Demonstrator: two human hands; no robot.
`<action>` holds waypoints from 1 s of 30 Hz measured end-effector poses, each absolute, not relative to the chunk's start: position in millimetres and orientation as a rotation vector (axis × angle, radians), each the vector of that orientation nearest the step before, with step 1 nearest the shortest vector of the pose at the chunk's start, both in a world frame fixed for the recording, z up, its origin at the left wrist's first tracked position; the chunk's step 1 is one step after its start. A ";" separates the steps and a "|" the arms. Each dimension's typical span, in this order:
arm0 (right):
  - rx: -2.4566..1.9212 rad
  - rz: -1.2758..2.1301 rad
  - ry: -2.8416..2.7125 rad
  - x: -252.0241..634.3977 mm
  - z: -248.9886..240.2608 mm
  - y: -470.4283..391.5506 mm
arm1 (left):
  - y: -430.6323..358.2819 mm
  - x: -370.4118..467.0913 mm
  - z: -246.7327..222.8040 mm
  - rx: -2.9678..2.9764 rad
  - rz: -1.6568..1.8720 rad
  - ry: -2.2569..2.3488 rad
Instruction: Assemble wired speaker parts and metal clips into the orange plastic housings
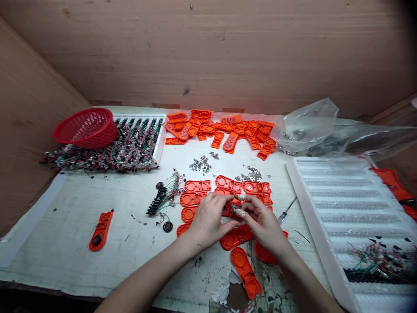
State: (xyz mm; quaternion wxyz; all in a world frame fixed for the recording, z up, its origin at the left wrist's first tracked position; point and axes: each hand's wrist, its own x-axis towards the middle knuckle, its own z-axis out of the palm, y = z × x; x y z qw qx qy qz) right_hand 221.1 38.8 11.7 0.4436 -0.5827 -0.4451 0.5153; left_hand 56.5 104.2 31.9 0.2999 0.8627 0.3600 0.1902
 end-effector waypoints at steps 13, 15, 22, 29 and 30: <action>-1.546 1.074 -1.271 219.5 30.1 38.4 | 104.5 61.2 31.6 2.335 0.324 0.912; -1.553 1.031 -1.242 215.6 28.4 39.6 | 102.5 61.6 33.7 2.316 0.372 0.900; -1.519 1.082 -1.140 214.1 26.8 33.6 | 101.0 64.2 32.2 2.130 0.415 0.993; -1.633 0.994 -1.737 229.1 34.8 32.3 | 97.0 63.0 41.6 2.248 0.384 1.005; -1.619 0.991 -1.755 230.1 34.8 32.3 | 97.2 62.9 42.4 2.231 0.374 1.037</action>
